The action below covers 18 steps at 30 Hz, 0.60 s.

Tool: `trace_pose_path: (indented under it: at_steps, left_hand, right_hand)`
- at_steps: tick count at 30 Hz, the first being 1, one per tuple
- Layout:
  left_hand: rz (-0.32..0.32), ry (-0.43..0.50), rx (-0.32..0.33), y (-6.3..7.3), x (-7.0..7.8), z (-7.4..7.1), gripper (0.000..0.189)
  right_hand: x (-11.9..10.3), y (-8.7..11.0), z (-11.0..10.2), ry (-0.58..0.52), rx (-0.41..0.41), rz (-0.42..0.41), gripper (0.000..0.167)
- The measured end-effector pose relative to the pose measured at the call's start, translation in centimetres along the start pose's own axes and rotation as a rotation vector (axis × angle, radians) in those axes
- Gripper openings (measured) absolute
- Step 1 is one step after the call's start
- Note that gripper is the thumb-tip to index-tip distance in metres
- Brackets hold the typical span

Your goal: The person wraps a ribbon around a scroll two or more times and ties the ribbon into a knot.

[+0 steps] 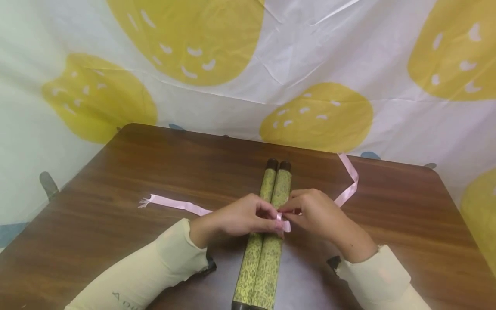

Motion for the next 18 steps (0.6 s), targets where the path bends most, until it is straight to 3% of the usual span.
trace_pose_path:
  at_steps: [3,7,12,18]
  left_hand:
    - [0.016,0.01,-0.008,-0.1,0.2,-0.2,0.016]
    - [0.045,0.028,-0.036,-0.1,0.3,0.1,0.017]
    - [0.077,-0.002,-0.041,-0.2,0.3,0.1,0.017]
    - [0.079,0.006,-0.045,-0.1,0.2,0.1,0.016]
  right_hand:
    - [-0.1,0.2,-0.7,0.019,-0.017,0.098,0.022]
    - [-0.8,1.1,-1.6,-0.011,0.02,0.202,0.021]
    - [-2.5,1.5,-1.1,-0.058,0.032,0.143,0.016]
    - [-2.9,1.4,-0.6,-0.024,0.045,0.094,0.022]
Point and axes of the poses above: each hand's wrist, its own y-axis away from the middle knuckle, its own z-axis out of the palm, x = y × z, the point moved 6 cm from there along -y, towards the middle knuckle, and after that the axes turned 6 degrees about x, right-handed, at the moved point
